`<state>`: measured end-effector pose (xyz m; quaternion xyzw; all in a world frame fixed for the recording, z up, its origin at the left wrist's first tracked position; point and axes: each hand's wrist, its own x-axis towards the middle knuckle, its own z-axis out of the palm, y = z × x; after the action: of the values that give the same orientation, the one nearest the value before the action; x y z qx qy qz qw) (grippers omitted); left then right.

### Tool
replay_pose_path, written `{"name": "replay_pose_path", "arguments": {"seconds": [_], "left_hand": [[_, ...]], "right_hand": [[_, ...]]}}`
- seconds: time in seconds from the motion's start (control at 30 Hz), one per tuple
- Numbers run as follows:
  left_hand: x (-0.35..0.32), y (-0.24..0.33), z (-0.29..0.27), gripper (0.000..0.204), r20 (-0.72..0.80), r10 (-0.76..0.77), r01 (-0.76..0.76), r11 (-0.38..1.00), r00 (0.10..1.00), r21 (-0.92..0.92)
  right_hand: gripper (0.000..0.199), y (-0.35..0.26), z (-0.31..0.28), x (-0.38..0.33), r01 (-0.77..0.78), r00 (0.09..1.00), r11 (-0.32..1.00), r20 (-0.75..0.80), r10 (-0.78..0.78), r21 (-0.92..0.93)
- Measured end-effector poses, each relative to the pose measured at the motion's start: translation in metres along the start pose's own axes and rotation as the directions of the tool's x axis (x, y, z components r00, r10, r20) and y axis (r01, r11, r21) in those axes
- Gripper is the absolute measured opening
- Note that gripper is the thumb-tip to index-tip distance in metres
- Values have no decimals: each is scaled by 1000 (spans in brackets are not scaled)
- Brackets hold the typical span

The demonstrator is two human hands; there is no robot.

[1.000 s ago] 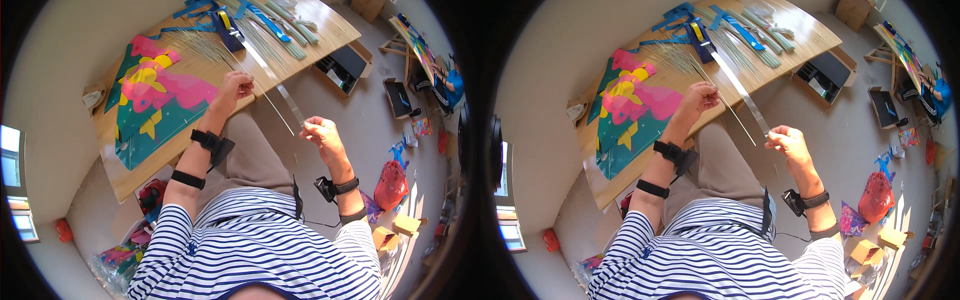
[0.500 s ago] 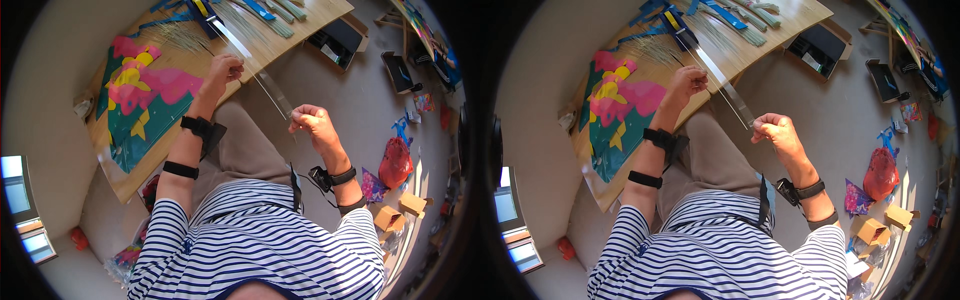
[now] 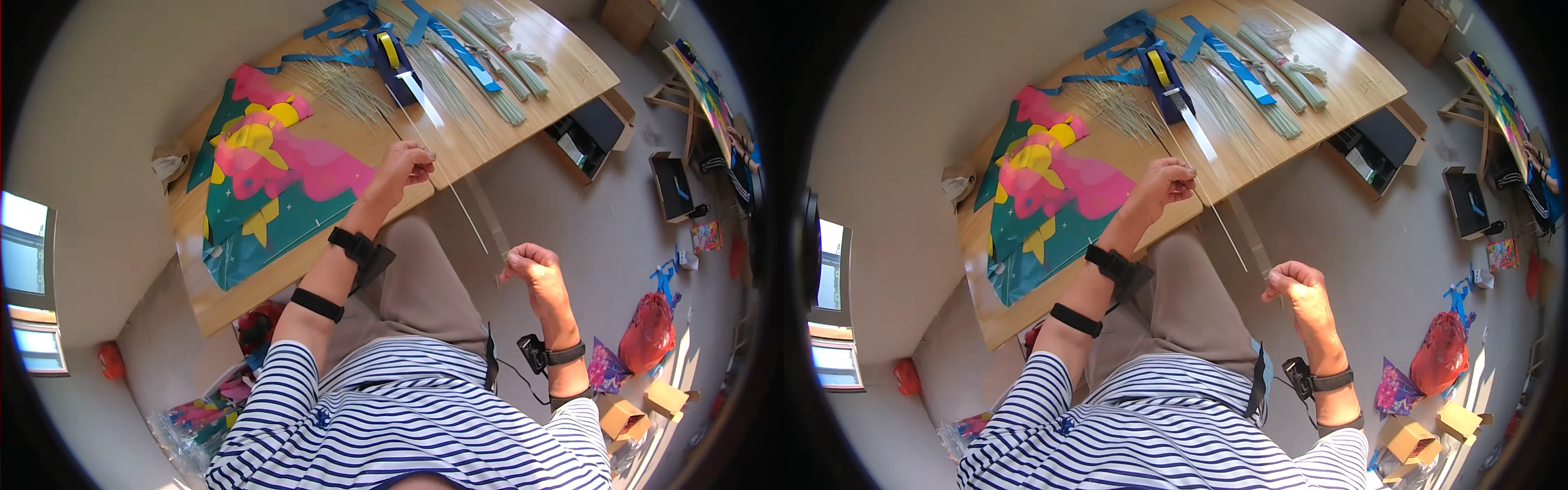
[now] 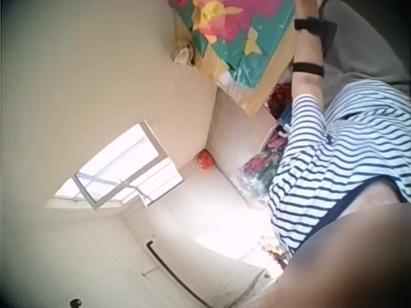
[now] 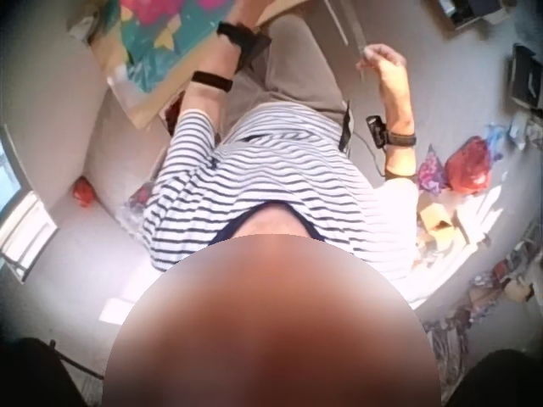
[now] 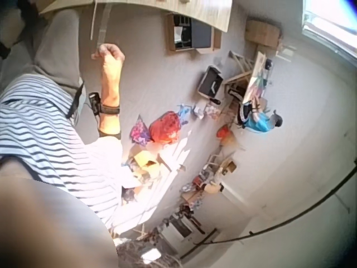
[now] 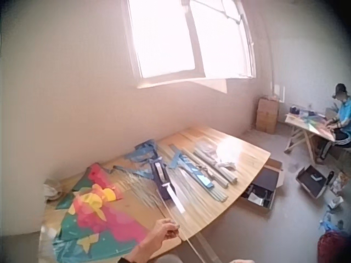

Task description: The recorder is assembling a kite by attaching strings and tape to the frame and plastic sail.

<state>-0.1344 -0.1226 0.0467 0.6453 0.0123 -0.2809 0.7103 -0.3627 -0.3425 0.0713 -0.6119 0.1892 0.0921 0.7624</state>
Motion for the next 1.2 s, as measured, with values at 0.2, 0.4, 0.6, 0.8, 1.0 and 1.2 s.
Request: {"name": "replay_pose_path", "arguments": {"seconds": [0.2,0.4,0.6,0.8,1.0,1.2], "left_hand": [[35,15,-82,8,-162,-21,26,999,987,29],[92,47,-144,8,-339,-24,33,999,941,21],[146,85,-188,12,-416,198,-53,941,887,335],[121,55,-109,8,-305,199,-182,980,931,83],[109,32,-34,12,-140,-138,40,837,981,-545],[134,34,-11,11,-165,-271,25,581,948,-814]], "right_hand": [[15,10,-5,5,-50,998,999,-44,51,6],[10,18,-12,15,-152,988,979,-53,146,-134],[13,20,-14,23,-256,965,959,-88,247,-118],[14,25,-21,31,-298,954,940,-87,287,-165],[14,25,-14,32,-275,962,942,-61,268,-191],[11,19,-10,29,-305,952,936,-55,300,-175]]}}
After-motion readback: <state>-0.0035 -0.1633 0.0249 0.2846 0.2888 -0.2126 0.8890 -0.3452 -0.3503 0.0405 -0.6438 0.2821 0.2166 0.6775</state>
